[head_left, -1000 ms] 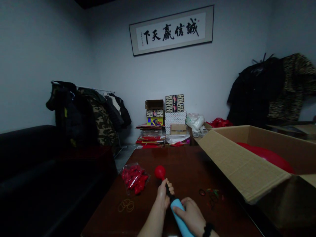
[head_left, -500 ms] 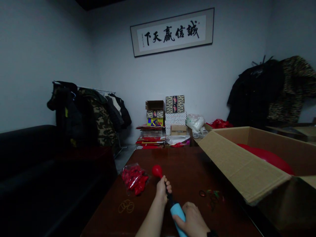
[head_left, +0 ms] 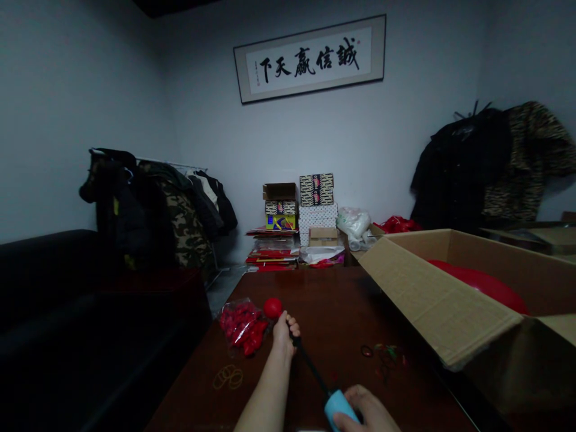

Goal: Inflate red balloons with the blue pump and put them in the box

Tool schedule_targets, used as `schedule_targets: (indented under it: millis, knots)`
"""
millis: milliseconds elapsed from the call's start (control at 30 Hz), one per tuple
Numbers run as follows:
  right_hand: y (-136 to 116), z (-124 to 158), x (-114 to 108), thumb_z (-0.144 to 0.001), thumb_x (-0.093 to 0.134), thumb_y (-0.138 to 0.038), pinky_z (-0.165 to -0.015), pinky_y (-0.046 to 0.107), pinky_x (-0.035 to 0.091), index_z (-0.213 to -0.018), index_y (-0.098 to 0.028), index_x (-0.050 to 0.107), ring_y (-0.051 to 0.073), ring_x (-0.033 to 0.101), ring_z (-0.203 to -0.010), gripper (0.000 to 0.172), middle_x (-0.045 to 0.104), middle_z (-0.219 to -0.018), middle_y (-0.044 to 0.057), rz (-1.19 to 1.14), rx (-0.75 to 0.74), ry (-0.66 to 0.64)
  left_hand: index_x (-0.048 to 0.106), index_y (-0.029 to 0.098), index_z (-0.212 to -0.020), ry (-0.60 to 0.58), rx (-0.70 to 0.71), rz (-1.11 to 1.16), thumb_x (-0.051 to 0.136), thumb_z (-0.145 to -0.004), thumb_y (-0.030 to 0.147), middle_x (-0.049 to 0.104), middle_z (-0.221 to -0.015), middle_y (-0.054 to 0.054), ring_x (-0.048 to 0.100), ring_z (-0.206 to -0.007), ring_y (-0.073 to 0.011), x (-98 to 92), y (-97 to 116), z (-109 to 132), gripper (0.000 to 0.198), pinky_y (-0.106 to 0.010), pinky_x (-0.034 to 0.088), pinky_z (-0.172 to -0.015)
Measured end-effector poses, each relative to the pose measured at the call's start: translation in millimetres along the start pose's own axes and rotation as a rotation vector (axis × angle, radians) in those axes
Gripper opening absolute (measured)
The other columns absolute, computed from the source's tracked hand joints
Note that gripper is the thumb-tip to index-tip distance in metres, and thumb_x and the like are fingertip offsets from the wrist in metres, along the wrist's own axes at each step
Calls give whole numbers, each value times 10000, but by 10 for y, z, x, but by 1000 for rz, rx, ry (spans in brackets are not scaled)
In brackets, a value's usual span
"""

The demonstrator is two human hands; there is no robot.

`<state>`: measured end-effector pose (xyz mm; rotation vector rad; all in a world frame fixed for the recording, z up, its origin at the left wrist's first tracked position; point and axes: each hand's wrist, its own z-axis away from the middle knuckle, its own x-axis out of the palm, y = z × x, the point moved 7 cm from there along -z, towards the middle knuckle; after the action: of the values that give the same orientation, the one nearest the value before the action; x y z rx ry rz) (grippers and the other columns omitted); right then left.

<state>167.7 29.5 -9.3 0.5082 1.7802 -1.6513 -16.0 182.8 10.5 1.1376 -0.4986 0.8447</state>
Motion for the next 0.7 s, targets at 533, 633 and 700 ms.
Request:
schedule_targets:
  millis: [533, 633, 700]
  knots:
    - [-634, -597, -1, -802, 490, -501, -831, 310, 376, -791, -152, 629, 232, 569, -915, 375, 641, -913, 93, 86, -4, 117, 337, 211, -655, -63, -73, -170, 526, -845, 339, 335, -480, 86, 272, -331, -39, -66, -300, 137, 297, -165, 166, -353]
    - [-652, -564, 55, -807, 488, -492, -920, 374, 331, -854, -149, 642, 278, 537, -1032, 379, 634, -985, 114, 122, -7, 109, 345, 209, -656, -46, -63, -229, 490, -865, 338, 340, -467, 84, 274, -326, -43, -93, -249, 145, 286, -171, 142, -356]
    - [-657, -541, 68, -794, 504, -491, -958, 415, 297, -889, -143, 645, 304, 512, -1080, 387, 623, -1028, 131, 143, -5, 107, 349, 207, -658, -47, -61, -234, 468, -878, 333, 345, -466, 82, 278, -326, -44, -102, -245, 154, 280, -172, 139, -358]
